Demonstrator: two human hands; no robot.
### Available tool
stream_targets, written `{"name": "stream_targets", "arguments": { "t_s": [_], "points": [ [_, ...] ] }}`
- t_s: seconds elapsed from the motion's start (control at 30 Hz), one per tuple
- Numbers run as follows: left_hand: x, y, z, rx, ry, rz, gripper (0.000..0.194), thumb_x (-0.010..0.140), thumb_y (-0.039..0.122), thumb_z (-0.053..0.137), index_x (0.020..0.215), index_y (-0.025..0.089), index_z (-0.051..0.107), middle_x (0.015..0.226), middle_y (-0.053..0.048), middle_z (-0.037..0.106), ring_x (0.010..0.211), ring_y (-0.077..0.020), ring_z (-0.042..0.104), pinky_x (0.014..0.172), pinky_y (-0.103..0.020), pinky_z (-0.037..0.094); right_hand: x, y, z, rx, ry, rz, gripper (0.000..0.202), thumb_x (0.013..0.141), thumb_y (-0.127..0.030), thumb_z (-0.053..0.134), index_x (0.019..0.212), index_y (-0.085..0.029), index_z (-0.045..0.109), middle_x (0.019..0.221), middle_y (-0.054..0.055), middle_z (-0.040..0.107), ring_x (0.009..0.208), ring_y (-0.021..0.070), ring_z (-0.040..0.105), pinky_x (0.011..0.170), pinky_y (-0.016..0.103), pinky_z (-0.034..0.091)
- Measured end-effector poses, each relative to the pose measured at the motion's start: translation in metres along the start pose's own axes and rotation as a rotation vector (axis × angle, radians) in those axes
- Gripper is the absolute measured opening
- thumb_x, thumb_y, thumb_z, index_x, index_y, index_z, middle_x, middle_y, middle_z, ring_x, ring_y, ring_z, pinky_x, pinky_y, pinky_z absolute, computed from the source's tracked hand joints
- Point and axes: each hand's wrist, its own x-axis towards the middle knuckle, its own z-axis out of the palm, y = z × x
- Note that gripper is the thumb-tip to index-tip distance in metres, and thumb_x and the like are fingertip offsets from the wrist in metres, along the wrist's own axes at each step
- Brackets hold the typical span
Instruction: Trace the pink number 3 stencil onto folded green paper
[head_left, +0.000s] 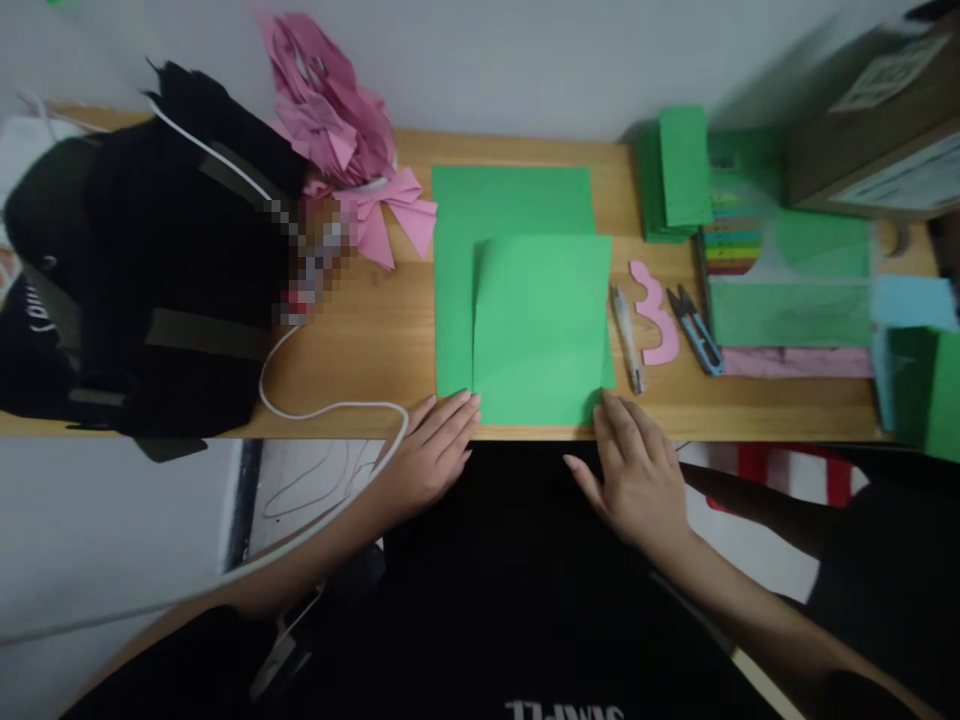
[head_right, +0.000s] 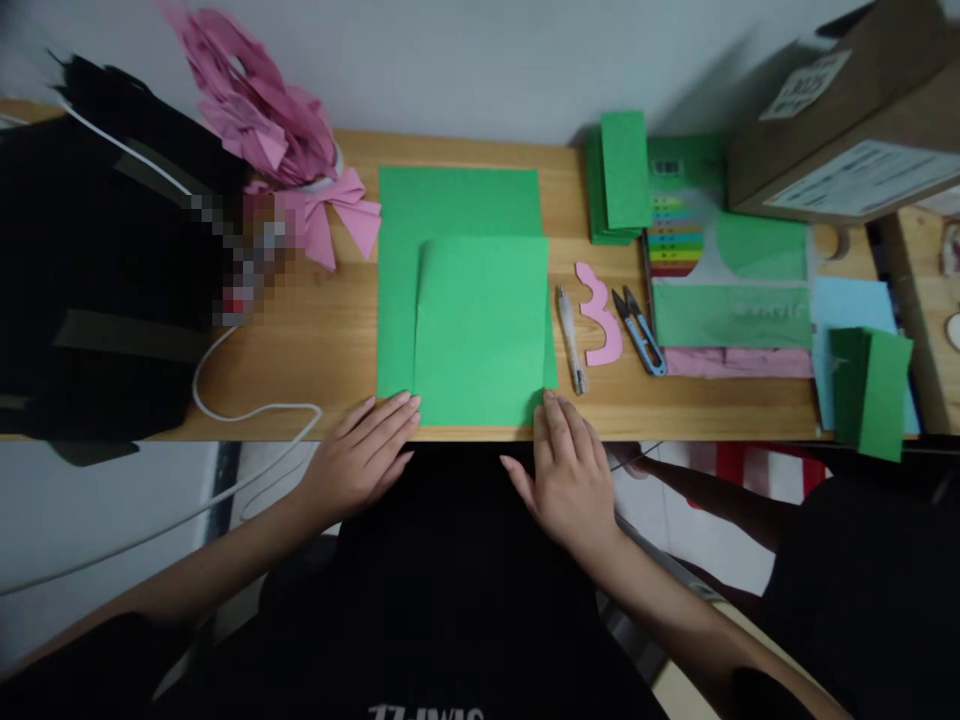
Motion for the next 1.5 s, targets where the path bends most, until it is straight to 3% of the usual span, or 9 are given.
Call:
{"name": "stream_targets", "arguments": {
  "t_s": [0.2, 0.4, 0.5, 0.8, 0.97, 1.03, 1.23, 1.37, 1.5],
  "points": [
    [-0.001, -0.002, 0.002, -0.033, 0.013, 0.002, 0.038, 0.094, 0.011, 0.045, 0.130, 0.006, 0.057, 0.135, -0.014, 0.062, 0.131, -0.0239, 0.055, 0.115, -0.041, 0.037, 0.007, -0.007, 0.011, 0.173, -0.084, -0.096, 0.081, 0.097, -0.052, 0.038, 0.157, -0.006, 0.010, 0.144, 0.022, 0.052, 0.134, 0.0327, 0.049, 0.107, 0.049, 0.043],
    [0.000, -0.002, 0.003, 0.022, 0.049, 0.012, 0.037, 0.095, 0.008, 0.038, 0.123, 0.004, 0.062, 0.130, -0.015, 0.065, 0.126, -0.0239, 0.059, 0.110, -0.040, 0.040, 0.050, -0.033, 0.016, 0.452, -0.273, -0.467, 0.077, 0.098, -0.055, 0.033, 0.151, 0.001, 0.030, 0.156, 0.022, 0.035, 0.148, 0.0285, 0.030, 0.118, 0.047, 0.034],
    [-0.001, -0.003, 0.003, 0.033, 0.055, 0.001, 0.037, 0.095, 0.008, 0.036, 0.121, 0.005, 0.063, 0.129, -0.015, 0.066, 0.125, -0.0250, 0.059, 0.107, -0.040, 0.043, 0.062, -0.038, 0.015, 0.490, -0.324, -0.481, 0.085, 0.096, -0.063, 0.031, 0.149, 0.004, 0.032, 0.157, 0.024, 0.030, 0.150, 0.0315, 0.023, 0.118, 0.051, 0.032],
    [-0.001, -0.004, 0.006, -0.008, 0.155, -0.073, 0.033, 0.098, 0.010, 0.037, 0.113, 0.011, 0.066, 0.119, -0.014, 0.070, 0.133, -0.0242, 0.052, 0.107, -0.038, 0.044, 0.081, -0.039, 0.014, 0.366, -0.319, -0.530, 0.093, 0.091, -0.073, 0.026, 0.146, 0.000, 0.038, 0.158, 0.021, 0.030, 0.145, 0.0352, 0.033, 0.116, 0.057, 0.030],
    [-0.004, -0.003, 0.005, -0.099, 0.110, -0.052, 0.032, 0.096, 0.009, 0.042, 0.119, 0.005, 0.064, 0.124, -0.017, 0.068, 0.144, -0.0280, 0.038, 0.116, -0.043, 0.034, 0.134, -0.019, 0.028, 0.466, -0.400, -0.474, 0.089, 0.095, -0.067, 0.024, 0.150, 0.003, 0.030, 0.160, 0.022, 0.021, 0.151, 0.0288, 0.022, 0.123, 0.045, 0.023],
    [-0.005, -0.003, 0.003, -0.109, 0.063, -0.046, 0.034, 0.095, 0.007, 0.043, 0.122, 0.004, 0.062, 0.129, -0.017, 0.066, 0.144, -0.0275, 0.038, 0.118, -0.044, 0.031, 0.166, -0.009, 0.043, 0.514, -0.449, -0.440, 0.096, 0.093, -0.072, 0.019, 0.152, 0.003, 0.024, 0.162, 0.022, 0.017, 0.152, 0.0299, 0.016, 0.124, 0.048, 0.019],
    [-0.002, -0.005, -0.001, -0.091, 0.010, -0.012, 0.033, 0.095, 0.011, 0.046, 0.123, 0.005, 0.062, 0.130, -0.015, 0.066, 0.131, -0.0250, 0.055, 0.115, -0.042, 0.035, 0.234, 0.003, 0.089, 0.552, -0.299, -0.375, 0.100, 0.090, -0.075, 0.013, 0.153, 0.002, 0.021, 0.163, 0.024, 0.015, 0.153, 0.0315, 0.010, 0.123, 0.055, 0.010],
    [0.011, -0.003, -0.005, -0.036, 0.099, -0.041, 0.020, 0.092, 0.014, 0.055, 0.106, 0.009, 0.068, 0.115, -0.012, 0.073, 0.114, -0.0248, 0.066, 0.106, -0.042, 0.045, 0.234, 0.002, 0.093, 0.565, -0.182, -0.352, 0.095, 0.092, -0.073, 0.020, 0.151, 0.001, 0.025, 0.161, 0.026, 0.022, 0.151, 0.0325, 0.018, 0.122, 0.055, 0.014],
    [0.037, -0.004, -0.005, -0.074, 0.127, -0.137, 0.013, 0.091, 0.016, 0.057, 0.087, 0.012, 0.069, 0.100, -0.011, 0.074, 0.107, -0.0261, 0.068, 0.101, -0.045, 0.049, 0.231, 0.007, 0.089, 0.677, -0.051, -0.329, 0.072, 0.096, -0.061, 0.029, 0.141, -0.006, 0.043, 0.150, 0.023, 0.043, 0.142, 0.0291, 0.039, 0.117, 0.051, 0.029]
  ]
}}
